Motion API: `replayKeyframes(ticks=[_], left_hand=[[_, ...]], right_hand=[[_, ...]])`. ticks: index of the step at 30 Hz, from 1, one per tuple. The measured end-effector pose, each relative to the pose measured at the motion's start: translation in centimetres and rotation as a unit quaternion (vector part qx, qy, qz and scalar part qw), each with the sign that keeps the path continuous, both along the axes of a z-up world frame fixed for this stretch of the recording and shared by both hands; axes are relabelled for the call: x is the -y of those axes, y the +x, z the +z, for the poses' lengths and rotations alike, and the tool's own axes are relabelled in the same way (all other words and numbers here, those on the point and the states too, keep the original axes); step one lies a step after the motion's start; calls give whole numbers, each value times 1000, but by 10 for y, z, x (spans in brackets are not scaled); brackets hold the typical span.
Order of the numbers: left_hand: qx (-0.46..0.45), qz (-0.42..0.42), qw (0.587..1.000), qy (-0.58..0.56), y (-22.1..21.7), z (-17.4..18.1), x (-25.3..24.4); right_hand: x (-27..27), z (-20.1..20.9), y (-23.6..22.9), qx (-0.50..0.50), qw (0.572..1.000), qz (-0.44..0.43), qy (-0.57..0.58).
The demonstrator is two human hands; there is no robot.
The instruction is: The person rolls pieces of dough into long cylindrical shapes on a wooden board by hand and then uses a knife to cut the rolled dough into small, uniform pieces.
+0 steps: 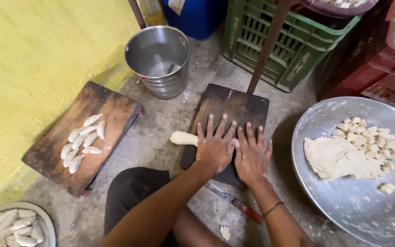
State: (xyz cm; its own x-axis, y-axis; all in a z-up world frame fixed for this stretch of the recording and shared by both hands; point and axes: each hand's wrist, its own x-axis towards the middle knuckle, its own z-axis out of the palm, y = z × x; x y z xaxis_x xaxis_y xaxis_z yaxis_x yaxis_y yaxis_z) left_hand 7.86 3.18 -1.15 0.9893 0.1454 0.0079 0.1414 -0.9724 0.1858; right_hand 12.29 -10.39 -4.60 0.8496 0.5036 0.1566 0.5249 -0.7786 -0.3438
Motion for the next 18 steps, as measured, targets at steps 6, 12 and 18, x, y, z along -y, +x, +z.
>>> replayKeyframes(ticks=[6,12,18], left_hand=[[-19,42,999,26,54,5,-19],[-5,58,998,29,102,8,-36],[24,33,996,75,126,0,-45]], right_hand=[[-20,3,50,21,997,-42,-53],[-51,14,107,-32,992,-110,-58],[-61,19,125,-70,984,-153,-55]])
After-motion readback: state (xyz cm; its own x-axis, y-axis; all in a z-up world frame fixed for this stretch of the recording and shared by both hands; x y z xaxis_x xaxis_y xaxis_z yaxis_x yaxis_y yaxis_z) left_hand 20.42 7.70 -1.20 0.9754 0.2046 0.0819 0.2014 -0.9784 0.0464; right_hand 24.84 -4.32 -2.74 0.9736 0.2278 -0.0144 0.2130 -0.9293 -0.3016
